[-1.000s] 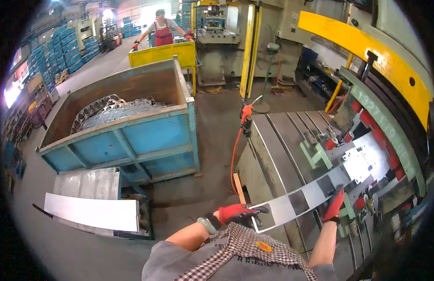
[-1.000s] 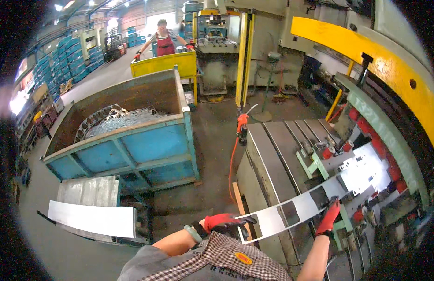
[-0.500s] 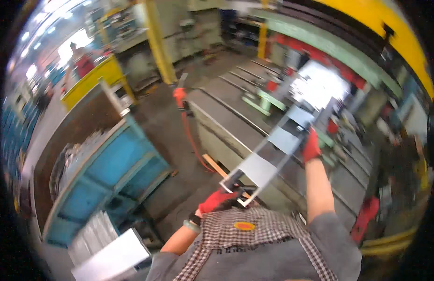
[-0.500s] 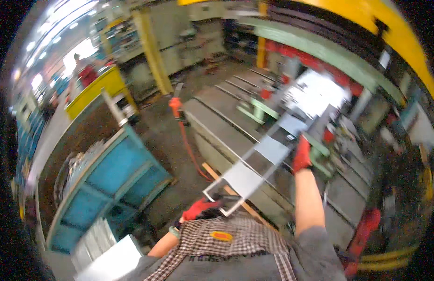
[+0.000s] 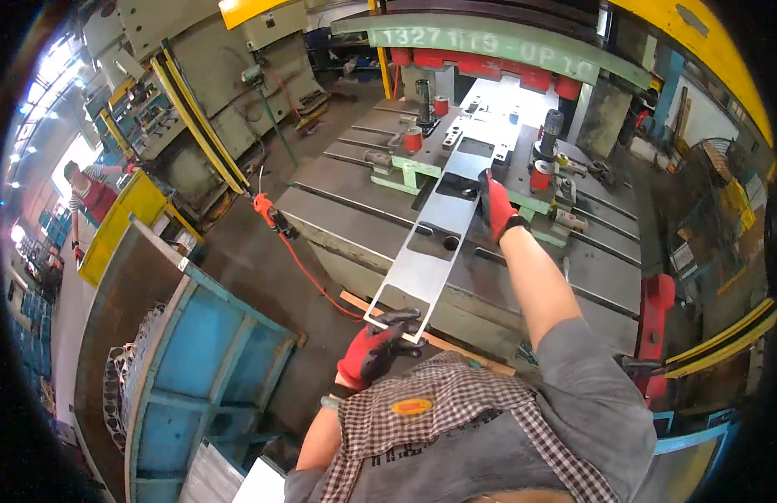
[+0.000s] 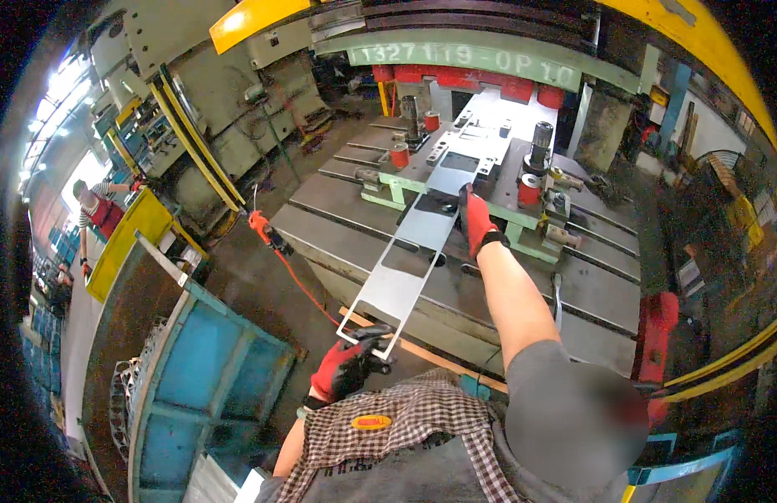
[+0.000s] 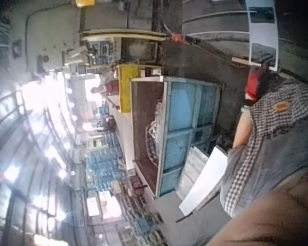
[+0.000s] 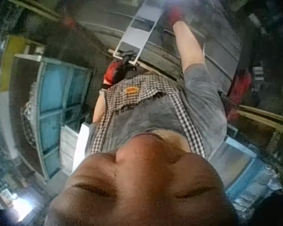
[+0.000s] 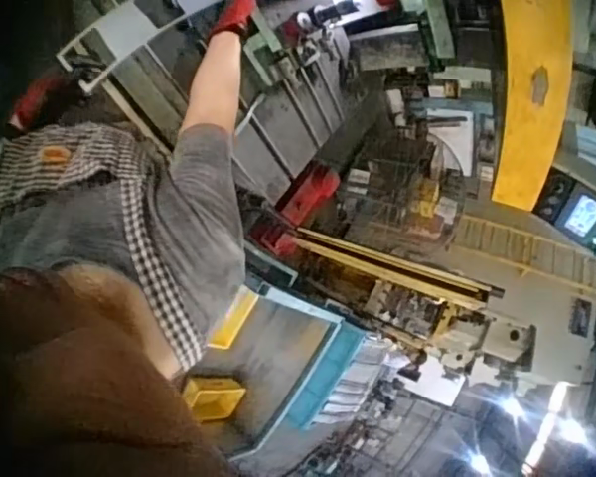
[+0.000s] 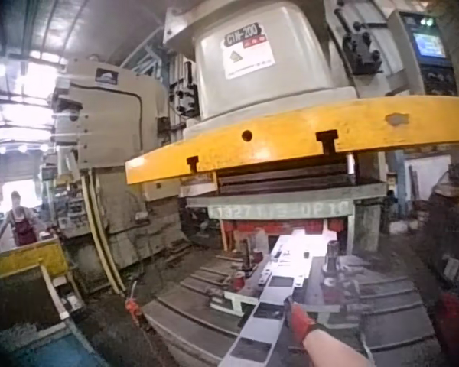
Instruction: Placing metal strips into a press machine, stamping them, and then disposing of the remaining scrap metal frame into a bin.
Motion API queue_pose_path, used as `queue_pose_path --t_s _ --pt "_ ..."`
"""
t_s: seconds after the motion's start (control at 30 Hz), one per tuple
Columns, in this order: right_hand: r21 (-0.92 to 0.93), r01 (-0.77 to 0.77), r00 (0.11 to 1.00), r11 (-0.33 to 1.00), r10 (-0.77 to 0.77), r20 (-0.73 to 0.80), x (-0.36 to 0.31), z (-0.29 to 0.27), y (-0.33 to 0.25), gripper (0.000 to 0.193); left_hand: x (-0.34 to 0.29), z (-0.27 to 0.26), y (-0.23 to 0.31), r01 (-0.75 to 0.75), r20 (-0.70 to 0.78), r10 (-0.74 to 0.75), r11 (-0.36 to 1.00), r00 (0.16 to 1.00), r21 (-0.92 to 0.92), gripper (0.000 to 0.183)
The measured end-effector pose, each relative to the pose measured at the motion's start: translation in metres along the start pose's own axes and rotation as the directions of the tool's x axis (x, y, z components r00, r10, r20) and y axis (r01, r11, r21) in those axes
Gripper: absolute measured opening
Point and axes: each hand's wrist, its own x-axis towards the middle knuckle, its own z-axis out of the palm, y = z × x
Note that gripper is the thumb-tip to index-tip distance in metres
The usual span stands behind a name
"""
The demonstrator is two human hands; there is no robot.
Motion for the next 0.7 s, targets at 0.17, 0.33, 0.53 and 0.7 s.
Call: queue_pose_path --t_s 0.17,0.33,0.53,0.7 --pt "0.091 0.264 0.962 0.960 -0.256 -0.095 -0.004 -0.002 0.058 0.047 0.006 -0.023 -0.007 0.010 -0.051 -0.005 0.995 0.999 0.098 0.036" --pt "0.108 0.018 0.994 0.994 -0.006 -0.109 -0.060 -0.036 0.101 0.040 0.007 -0.021 -0.012 -0.017 -0.031 0.004 0.890 1.000 -0.456 0.028" --pt "-0.657 0.065 0.926 0.751 -0.291 -0.240 -0.146 -0.079 0.101 0.041 0.028 -0.027 -0.011 0.047 0.002 -0.047 0.987 0.999 -0.150 0.035" --pt "-0.521 0.185 0.878 0.833 -0.379 -0.293 -0.189 -0.112 0.110 0.043 0.043 -0.025 -0.009 -0.005 0.031 0.008 0.994 0.999 -0.114 0.036"
